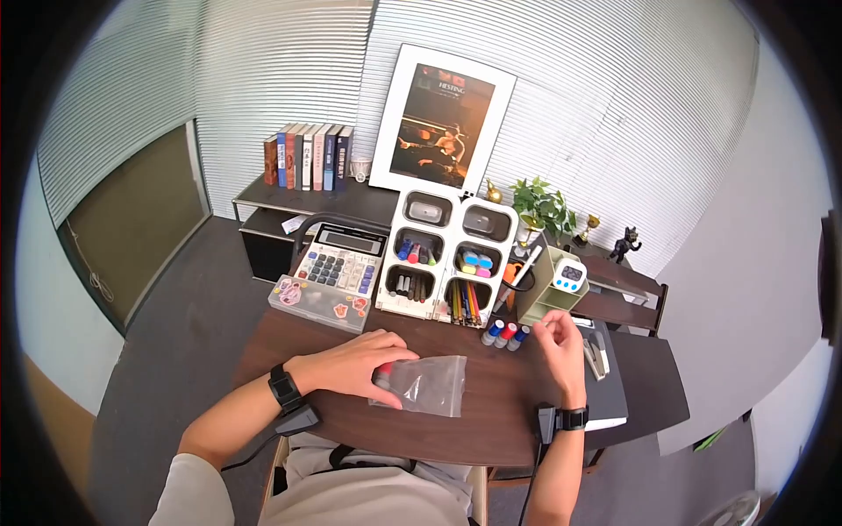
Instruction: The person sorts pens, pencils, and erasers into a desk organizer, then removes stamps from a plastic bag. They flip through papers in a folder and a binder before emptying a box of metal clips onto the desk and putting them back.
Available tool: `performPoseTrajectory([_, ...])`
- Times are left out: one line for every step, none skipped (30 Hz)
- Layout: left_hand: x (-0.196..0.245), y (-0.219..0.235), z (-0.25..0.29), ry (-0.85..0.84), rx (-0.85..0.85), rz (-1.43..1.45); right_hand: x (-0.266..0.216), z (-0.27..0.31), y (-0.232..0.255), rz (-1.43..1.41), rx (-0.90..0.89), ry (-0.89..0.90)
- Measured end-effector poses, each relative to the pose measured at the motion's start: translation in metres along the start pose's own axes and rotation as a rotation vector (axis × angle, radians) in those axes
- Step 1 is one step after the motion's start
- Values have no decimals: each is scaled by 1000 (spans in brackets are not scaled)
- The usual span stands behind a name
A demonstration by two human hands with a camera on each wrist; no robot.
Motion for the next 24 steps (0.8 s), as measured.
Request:
performPoseTrajectory([0, 0, 1, 8, 5, -1, -1, 5, -5, -105, -58, -56])
performPoseTrajectory([-1, -1, 0, 8, 10, -1, -4, 11, -15, -133, -190, -125])
performPoseTrajectory([-1, -2, 0, 6, 14, 0, -8, 17, -26, -162, -318, -194])
performPoseTrajectory([-1, -3, 0, 6, 14, 0, -15, 23, -36, -84, -453, -278])
performPoseTrajectory([-2, -3, 0, 8, 16, 5, -16, 28, -50, -54, -563, -282])
performPoseTrajectory([-2, -4, -1, 9, 17, 8, -1, 32, -63, -69, -618, -176])
performPoseTrajectory([-3, -5, -1, 8, 15, 8, 6, 36, -78, -85, -671, -68])
performPoseTrajectory([-4, -6, -1, 0, 25, 13, 10, 39, -84, -86, -669, -69])
performPoseTrajectory([-4, -7, -1, -8, 34, 17, 6, 42, -94, -94, -719, -179])
performPoseTrajectory([-4, -7, -1, -9, 33, 16, 1, 45, -101, -102, -769, -289])
performPoseTrajectory([-4, -8, -1, -5, 34, 35, -11, 46, -105, -103, -767, -288])
performPoseTrajectory([-4, -9, -1, 0, 36, 54, -20, 47, -108, -38, -790, -389])
performPoseTrajectory([-2, -7, -1, -1, 35, 52, -24, 47, -109, 28, -812, -490])
performPoseTrajectory([1, -5, -1, -4, 51, 60, -20, 46, -109, 69, -889, -485])
performPoseTrajectory([3, -3, -1, -7, 66, 67, -18, 46, -107, 69, -889, -484])
performPoseTrajectory([1, -5, -1, -8, 65, 65, -17, 48, -106, 69, -908, -454])
performPoseTrajectory([-4, -6, -1, 24, 71, 134, -15, 49, -106, 65, -925, -423])
performPoseTrajectory([-8, -7, -1, 54, 73, 201, -13, 48, -104, 58, -919, -421])
performPoseTrajectory([-7, -6, -1, 49, 63, 196, -9, 47, -102, 65, -923, -417])
performPoseTrajectory([-6, -3, -1, 86, 79, 205, -6, 46, -101, 71, -925, -411])
performPoseTrajectory([-6, -2, -1, 121, 95, 213, -4, 44, -99, 62, -913, -404])
performPoseTrajectory([-8, -2, -1, 100, 123, 218, -4, 44, -98, 61, -922, -361])
performPoseTrajectory([-8, -3, -1, 92, 113, 210, -3, 44, -97, 62, -930, -318])
performPoseTrajectory([-7, -1, -2, 75, 144, 194, -3, 43, -96, 52, -917, -312])
Point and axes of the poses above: each hand's wrist, its own z-axis away from the middle knuckle, its own y-axis out of the back of the hand, x = y × z, the point moved 3 cm from there along -z, towards the middle knuckle, and after that the axes turned 13 degrees about -z, right-handed, at the moved point
